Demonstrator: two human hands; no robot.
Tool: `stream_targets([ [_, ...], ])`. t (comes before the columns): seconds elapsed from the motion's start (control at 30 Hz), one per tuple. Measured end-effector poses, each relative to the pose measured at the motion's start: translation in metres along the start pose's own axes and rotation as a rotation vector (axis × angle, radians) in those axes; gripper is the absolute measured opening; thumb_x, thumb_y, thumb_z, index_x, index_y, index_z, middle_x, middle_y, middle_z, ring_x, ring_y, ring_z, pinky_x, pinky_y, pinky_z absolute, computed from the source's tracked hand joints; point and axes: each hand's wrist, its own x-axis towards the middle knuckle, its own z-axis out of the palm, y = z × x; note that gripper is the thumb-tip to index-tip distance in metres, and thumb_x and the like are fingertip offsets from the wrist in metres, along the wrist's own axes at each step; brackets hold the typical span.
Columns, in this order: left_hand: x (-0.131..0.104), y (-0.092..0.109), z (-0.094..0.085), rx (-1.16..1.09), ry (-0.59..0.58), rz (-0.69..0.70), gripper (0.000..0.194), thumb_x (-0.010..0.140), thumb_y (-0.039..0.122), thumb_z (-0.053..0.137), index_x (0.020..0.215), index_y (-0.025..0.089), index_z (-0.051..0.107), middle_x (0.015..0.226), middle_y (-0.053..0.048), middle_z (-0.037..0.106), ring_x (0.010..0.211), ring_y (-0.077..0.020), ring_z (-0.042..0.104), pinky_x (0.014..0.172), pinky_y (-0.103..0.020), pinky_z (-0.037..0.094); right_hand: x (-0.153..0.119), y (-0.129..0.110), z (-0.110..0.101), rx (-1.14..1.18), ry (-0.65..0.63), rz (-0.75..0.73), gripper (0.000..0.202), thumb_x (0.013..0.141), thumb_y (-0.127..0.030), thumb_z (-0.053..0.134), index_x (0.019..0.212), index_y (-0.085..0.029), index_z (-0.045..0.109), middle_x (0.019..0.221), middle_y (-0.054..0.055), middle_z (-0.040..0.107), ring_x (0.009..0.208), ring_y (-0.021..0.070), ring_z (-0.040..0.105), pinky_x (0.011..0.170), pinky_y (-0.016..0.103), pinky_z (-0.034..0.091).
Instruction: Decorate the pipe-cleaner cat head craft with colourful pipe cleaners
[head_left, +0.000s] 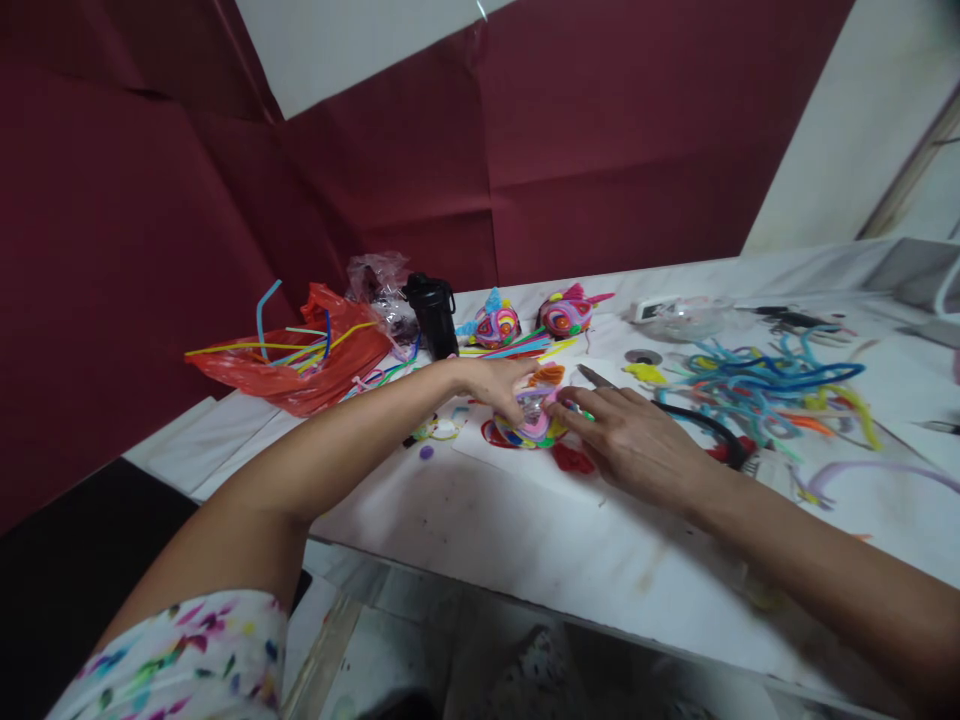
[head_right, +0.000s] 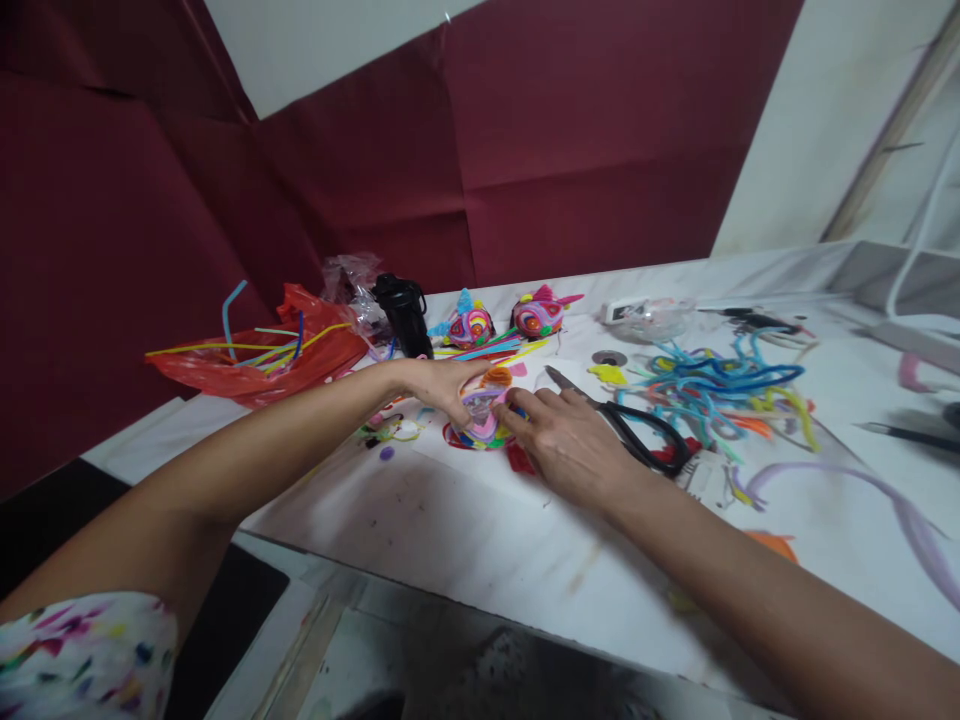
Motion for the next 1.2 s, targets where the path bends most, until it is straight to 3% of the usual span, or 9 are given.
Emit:
stream_targets([
  [0.27,-0.0007,0.0059,0.001,0.121,0.044,-0.01,0.083,0.06,0.03,0.067,0.136,0.01,0.042,0.129,-0.013,0.059,0.111,-0.0265,0.056,0.09,-0.031,0.046,0.0016,0.0009,0.0017,0.03,-0.013,0.016,0.041,0.091,-0.011,0.046,0.13,-0.016,0.058,0.118,0.014,0.063,0.093,0.0263,0.062,0.078,0.038,0.041],
  [0.6,-0.0013,0.0067,0.0041,0.067,0.083,-0.044,0.081,0.057,0.032,0.068,0.133,0.015,0.047,0.116,-0.008,0.064,0.1,-0.0271,0.06,0.078,-0.031,0.047,0.0004,0.0007,0.0049,0.056,0.019,0.014,0.043,0.087,-0.01,0.046,0.129,-0.016,0.058,0.115,0.014,0.063,0.091,0.028,0.062,0.076,0.039,0.043],
  [0.83,-0.0011,0.01,0.005,0.091,0.092,-0.062,0.073,0.057,0.03,0.068,0.127,0.015,0.052,0.114,-0.008,0.065,0.101,-0.0278,0.06,0.078,-0.031,0.048,0.0018,-0.0005,0.0024,0.123,-0.029,0.052,0.041,0.09,-0.01,0.045,0.128,-0.016,0.059,0.118,0.015,0.062,0.098,0.0289,0.062,0.079,0.04,0.046],
  [1.2,0.004,0.0022,0.0067,0.088,0.1,-0.006,0.083,0.057,0.031,0.066,0.135,0.011,0.045,0.128,-0.011,0.06,0.113,-0.0291,0.057,0.092,-0.033,0.048,0.0026,0.0007,0.0,0.151,-0.073,0.079,0.043,0.089,-0.011,0.049,0.131,-0.017,0.058,0.121,0.015,0.062,0.108,0.03,0.061,0.085,0.04,0.047],
])
